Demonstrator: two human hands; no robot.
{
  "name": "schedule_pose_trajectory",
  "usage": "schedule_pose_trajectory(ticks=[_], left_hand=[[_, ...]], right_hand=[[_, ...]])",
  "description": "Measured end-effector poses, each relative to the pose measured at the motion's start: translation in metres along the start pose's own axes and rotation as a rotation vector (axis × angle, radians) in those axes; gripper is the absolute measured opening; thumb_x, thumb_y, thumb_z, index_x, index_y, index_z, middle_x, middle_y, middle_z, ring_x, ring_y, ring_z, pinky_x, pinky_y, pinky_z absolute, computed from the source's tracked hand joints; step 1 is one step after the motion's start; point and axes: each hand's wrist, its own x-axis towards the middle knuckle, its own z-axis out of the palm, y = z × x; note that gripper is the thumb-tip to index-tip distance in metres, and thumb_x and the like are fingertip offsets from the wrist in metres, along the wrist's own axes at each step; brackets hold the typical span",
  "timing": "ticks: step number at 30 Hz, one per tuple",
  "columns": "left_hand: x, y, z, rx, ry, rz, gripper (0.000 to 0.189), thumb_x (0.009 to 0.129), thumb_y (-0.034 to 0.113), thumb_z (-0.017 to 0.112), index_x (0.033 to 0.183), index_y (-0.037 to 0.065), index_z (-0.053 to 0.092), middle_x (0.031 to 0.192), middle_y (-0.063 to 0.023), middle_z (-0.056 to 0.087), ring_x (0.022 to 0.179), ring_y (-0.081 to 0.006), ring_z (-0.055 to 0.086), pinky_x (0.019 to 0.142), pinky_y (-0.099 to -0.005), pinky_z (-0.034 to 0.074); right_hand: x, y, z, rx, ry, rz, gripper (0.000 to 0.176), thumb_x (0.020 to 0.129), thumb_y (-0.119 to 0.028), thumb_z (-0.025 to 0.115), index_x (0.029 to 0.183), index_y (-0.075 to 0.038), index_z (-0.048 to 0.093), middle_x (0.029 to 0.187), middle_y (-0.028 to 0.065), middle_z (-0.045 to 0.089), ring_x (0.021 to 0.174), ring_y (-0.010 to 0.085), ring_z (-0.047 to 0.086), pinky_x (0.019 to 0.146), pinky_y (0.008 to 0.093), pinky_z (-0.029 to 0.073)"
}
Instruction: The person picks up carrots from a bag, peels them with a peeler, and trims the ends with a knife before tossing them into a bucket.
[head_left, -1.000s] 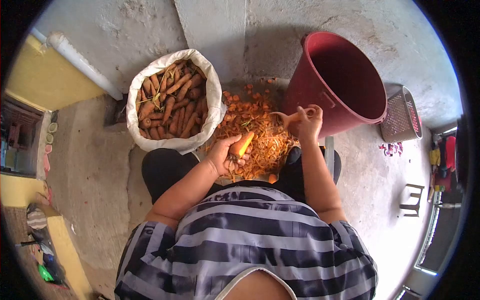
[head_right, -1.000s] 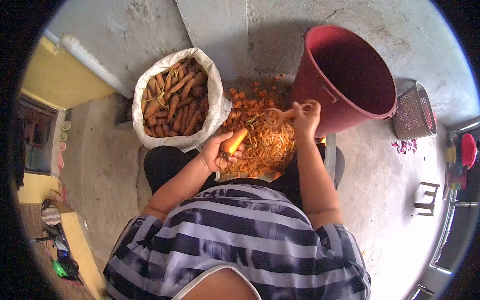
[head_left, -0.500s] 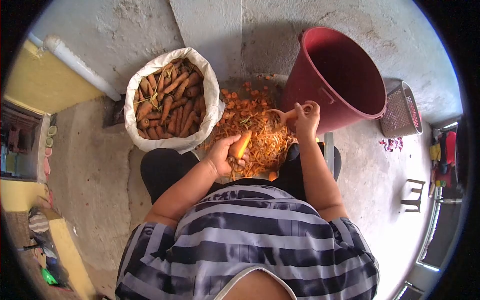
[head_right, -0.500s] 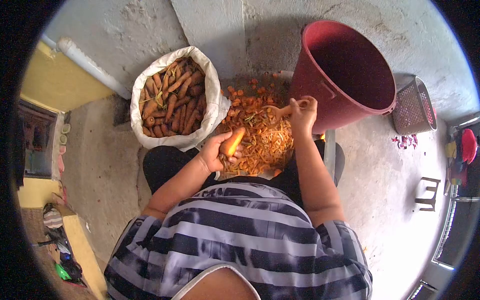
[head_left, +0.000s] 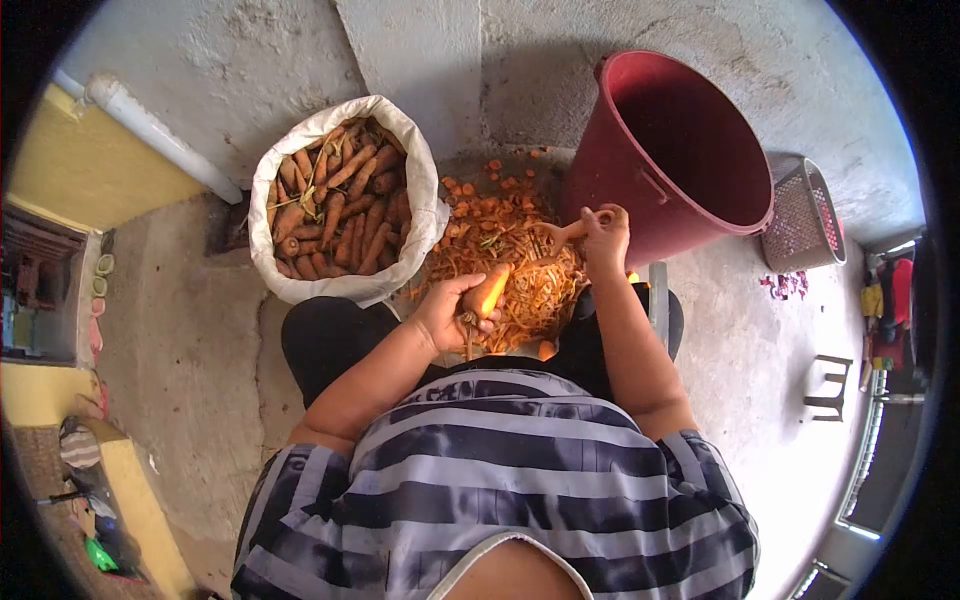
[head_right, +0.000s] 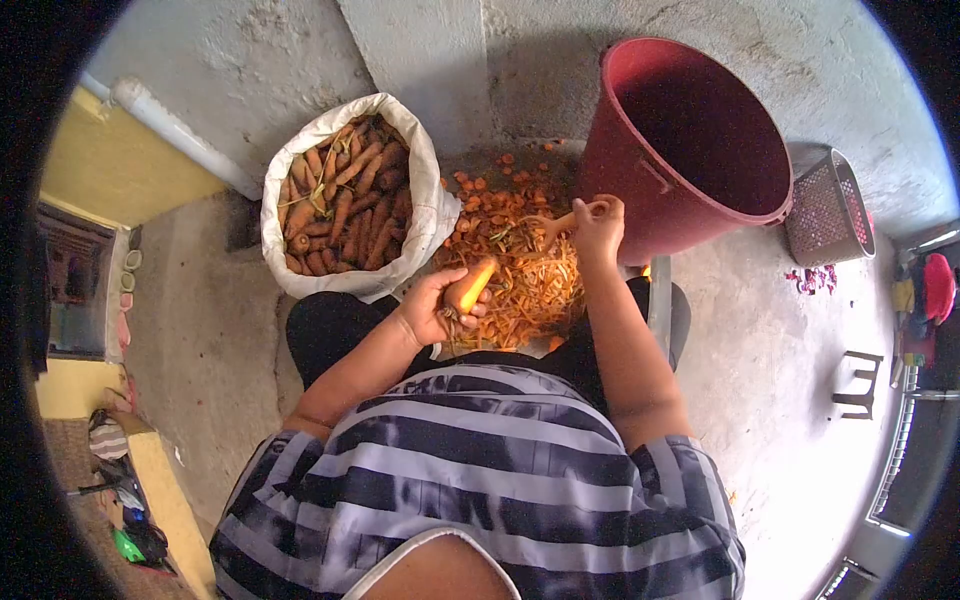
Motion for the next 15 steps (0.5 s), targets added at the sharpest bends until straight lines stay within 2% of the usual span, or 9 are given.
schedule_pose_trajectory(ticks=[1,3,4,7,8,10,13,15], left_hand=[[0.002,0.003,-0.006,0.003,-0.004,-0.01,0.031,0.089,0.03,0.039,0.108,0.007,0.044,0.082,-0.0102,0.049,0.068,-0.0183,0.047,0.051,-0.0263,0.038],[0.007,0.008,-0.02,0.009,-0.014,-0.033,0.03,0.09,0.03,0.039,0.108,0.007,0.045,0.082,-0.0096,0.05,0.068,-0.018,0.048,0.051,-0.0268,0.039],[0.005,0.007,-0.012,0.033,0.009,-0.024,0.03,0.09,0.031,0.038,0.106,0.008,0.048,0.081,-0.009,0.051,0.065,-0.0177,0.049,0.05,-0.027,0.039],[0.003,-0.003,-0.002,0.279,0.141,0.18,0.03,0.09,0.031,0.037,0.102,0.007,0.05,0.08,-0.0086,0.052,0.062,-0.0176,0.049,0.049,-0.0265,0.038],[0.011,-0.003,-0.01,0.176,0.075,0.155,0.026,0.088,0.029,0.042,0.096,0.007,0.054,0.077,-0.0094,0.054,0.06,-0.0195,0.049,0.045,-0.0275,0.036],[0.011,-0.002,-0.006,0.081,0.045,0.06,0.025,0.087,0.027,0.042,0.096,0.006,0.053,0.077,-0.0096,0.053,0.061,-0.0195,0.049,0.047,-0.0279,0.037],[0.004,-0.002,-0.001,-0.021,-0.028,-0.028,0.025,0.088,0.027,0.043,0.101,0.007,0.049,0.078,-0.0094,0.049,0.066,-0.0183,0.047,0.053,-0.0274,0.039],[0.003,-0.003,-0.005,-0.046,-0.028,-0.04,0.027,0.089,0.029,0.041,0.104,0.008,0.048,0.079,-0.0089,0.047,0.069,-0.0171,0.045,0.055,-0.0264,0.038]], right_hand=[[-0.007,-0.01,-0.003,-0.011,0.012,0.018,0.028,0.078,-0.011,0.064,0.097,-0.004,0.045,0.08,0.0061,0.05,0.068,0.0147,0.051,0.054,0.0281,0.045],[-0.031,-0.026,0.002,0.35,-0.175,0.103,0.026,0.079,-0.011,0.064,0.097,-0.006,0.045,0.078,0.0049,0.049,0.06,0.0115,0.049,0.044,0.0245,0.041],[-0.045,-0.033,0.006,0.438,-0.276,0.079,0.025,0.079,-0.01,0.062,0.097,-0.008,0.044,0.075,0.0036,0.047,0.054,0.009,0.046,0.037,0.0221,0.037],[-0.081,-0.058,0.016,0.56,-0.53,0.185,0.021,0.082,-0.009,0.059,0.097,-0.009,0.044,0.074,-0.0001,0.048,0.051,0.0081,0.048,0.035,0.0194,0.035],[-0.08,-0.056,0.016,0.563,-0.533,0.19,0.022,0.081,-0.01,0.06,0.097,-0.008,0.044,0.075,0.0009,0.049,0.051,0.0087,0.049,0.035,0.0197,0.036],[-0.071,-0.044,0.022,0.567,-0.546,0.199,0.025,0.08,-0.011,0.062,0.097,-0.007,0.044,0.078,0.0028,0.049,0.052,0.0101,0.05,0.036,0.0205,0.039],[-0.022,-0.005,0.016,0.31,-0.244,0.084,0.025,0.08,-0.012,0.062,0.096,-0.006,0.044,0.081,0.0046,0.05,0.058,0.011,0.051,0.042,0.0237,0.043],[0.0,0.006,0.003,-0.011,-0.03,-0.21,0.025,0.08,-0.012,0.062,0.096,-0.006,0.045,0.079,0.0049,0.05,0.065,0.0113,0.05,0.045,0.0243,0.043]])
